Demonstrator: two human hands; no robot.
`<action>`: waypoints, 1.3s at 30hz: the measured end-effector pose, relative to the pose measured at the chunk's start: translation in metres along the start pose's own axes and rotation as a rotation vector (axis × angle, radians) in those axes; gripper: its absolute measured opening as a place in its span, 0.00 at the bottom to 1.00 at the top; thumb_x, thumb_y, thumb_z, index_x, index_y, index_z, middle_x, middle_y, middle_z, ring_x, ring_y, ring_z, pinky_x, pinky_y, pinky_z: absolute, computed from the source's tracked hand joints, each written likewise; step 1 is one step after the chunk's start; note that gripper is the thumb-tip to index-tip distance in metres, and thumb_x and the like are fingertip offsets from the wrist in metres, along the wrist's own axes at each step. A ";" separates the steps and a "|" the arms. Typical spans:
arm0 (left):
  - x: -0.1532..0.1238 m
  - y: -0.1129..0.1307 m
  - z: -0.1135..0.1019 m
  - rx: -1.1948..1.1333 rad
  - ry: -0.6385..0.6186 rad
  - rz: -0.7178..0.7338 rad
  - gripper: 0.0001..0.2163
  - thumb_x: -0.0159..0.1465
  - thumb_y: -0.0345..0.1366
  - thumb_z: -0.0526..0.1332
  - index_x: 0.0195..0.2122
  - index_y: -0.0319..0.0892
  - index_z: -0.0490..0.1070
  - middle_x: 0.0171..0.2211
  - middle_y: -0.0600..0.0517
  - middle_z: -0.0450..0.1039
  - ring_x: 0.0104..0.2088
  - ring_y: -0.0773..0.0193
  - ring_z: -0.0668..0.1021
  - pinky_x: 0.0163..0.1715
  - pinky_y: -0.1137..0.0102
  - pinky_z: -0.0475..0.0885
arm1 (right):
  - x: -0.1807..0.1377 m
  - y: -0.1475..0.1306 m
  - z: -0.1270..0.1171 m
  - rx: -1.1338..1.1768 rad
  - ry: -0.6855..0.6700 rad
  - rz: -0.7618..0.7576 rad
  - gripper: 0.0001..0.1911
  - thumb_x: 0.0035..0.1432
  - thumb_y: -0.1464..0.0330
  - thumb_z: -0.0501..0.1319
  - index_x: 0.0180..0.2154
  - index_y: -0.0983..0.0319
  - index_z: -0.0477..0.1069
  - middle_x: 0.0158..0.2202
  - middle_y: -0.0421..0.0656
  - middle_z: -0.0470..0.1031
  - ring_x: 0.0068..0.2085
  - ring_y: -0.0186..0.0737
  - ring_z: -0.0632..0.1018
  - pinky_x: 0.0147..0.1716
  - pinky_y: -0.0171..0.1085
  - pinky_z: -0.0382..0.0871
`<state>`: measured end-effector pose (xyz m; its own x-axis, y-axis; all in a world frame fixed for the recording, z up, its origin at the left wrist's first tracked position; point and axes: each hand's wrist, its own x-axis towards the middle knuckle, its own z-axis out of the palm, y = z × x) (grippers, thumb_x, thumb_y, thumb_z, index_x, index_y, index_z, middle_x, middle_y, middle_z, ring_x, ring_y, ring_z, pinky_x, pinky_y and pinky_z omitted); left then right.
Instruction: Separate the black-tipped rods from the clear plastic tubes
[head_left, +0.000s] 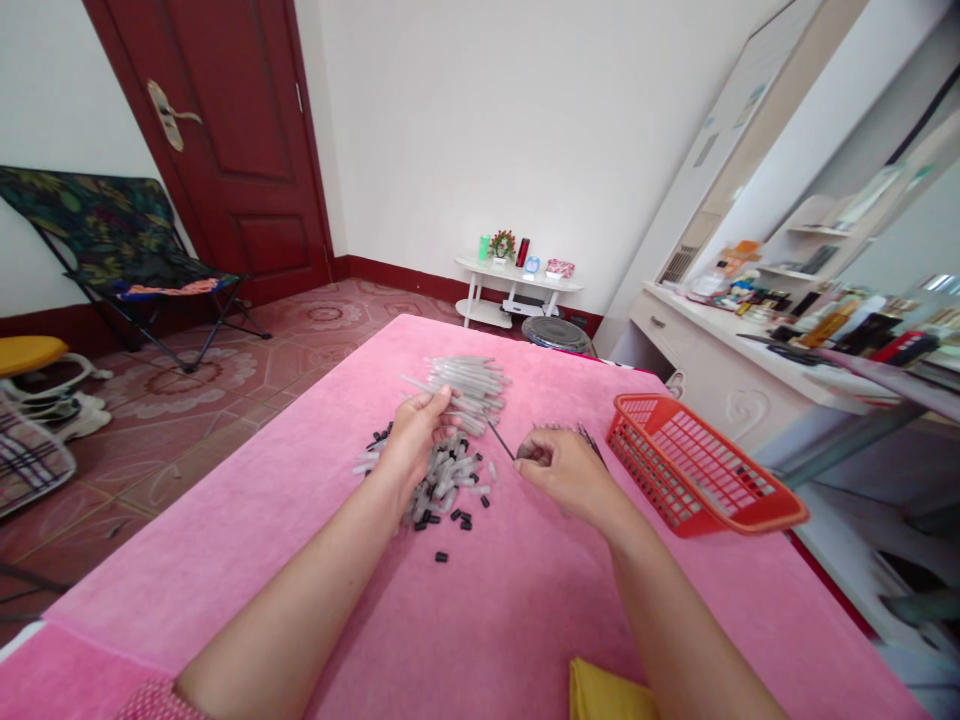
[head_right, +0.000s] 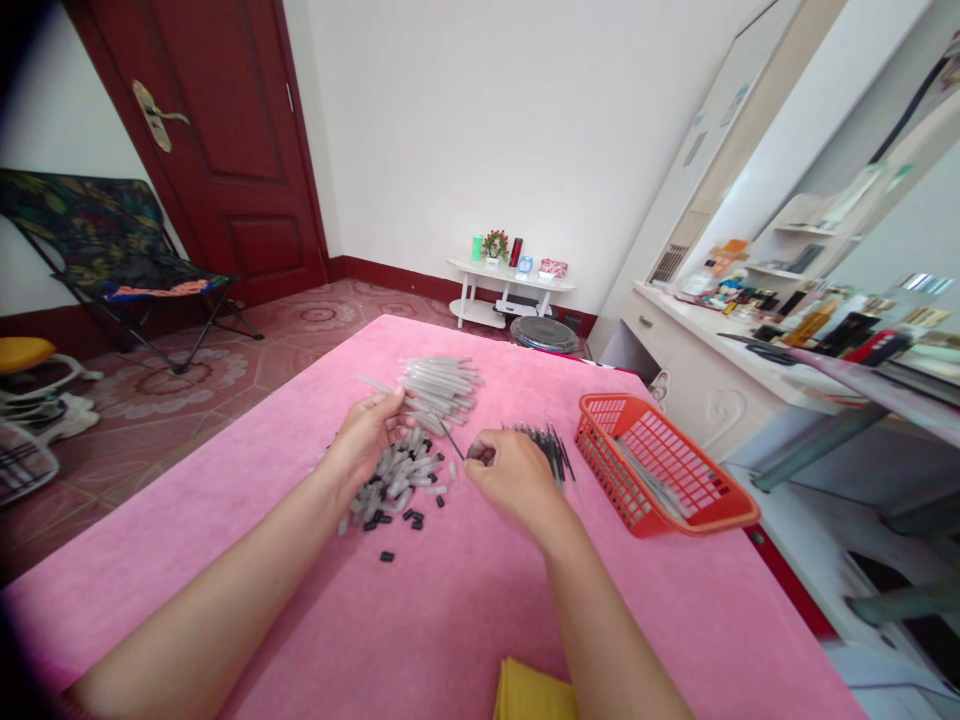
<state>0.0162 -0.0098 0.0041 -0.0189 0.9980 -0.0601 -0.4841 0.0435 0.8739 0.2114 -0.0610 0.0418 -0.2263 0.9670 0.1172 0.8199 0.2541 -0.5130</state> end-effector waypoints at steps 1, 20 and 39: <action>0.000 0.000 0.001 0.007 0.001 0.001 0.15 0.52 0.42 0.66 0.34 0.35 0.73 0.26 0.51 0.71 0.20 0.74 0.73 0.16 0.81 0.66 | 0.000 0.000 0.001 -0.003 -0.009 0.000 0.07 0.46 0.71 0.56 0.25 0.62 0.72 0.23 0.39 0.72 0.25 0.34 0.71 0.24 0.30 0.57; -0.008 0.003 0.013 0.211 -0.040 -0.050 0.11 0.53 0.38 0.65 0.27 0.34 0.69 0.24 0.47 0.74 0.22 0.66 0.77 0.17 0.77 0.69 | -0.009 -0.008 -0.017 -0.355 0.154 -0.023 0.07 0.47 0.70 0.56 0.25 0.59 0.73 0.25 0.40 0.76 0.27 0.35 0.73 0.23 0.32 0.53; -0.003 0.003 0.013 -0.462 0.027 -0.227 0.03 0.60 0.27 0.58 0.29 0.34 0.69 0.24 0.48 0.75 0.24 0.69 0.78 0.26 0.80 0.75 | -0.019 -0.047 0.014 0.005 0.386 -0.385 0.06 0.58 0.68 0.56 0.34 0.60 0.72 0.36 0.44 0.73 0.39 0.39 0.72 0.40 0.37 0.62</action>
<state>0.0258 -0.0125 0.0135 0.1122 0.9640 -0.2412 -0.8146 0.2283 0.5332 0.1699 -0.0911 0.0514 -0.2990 0.7416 0.6005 0.7131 0.5918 -0.3758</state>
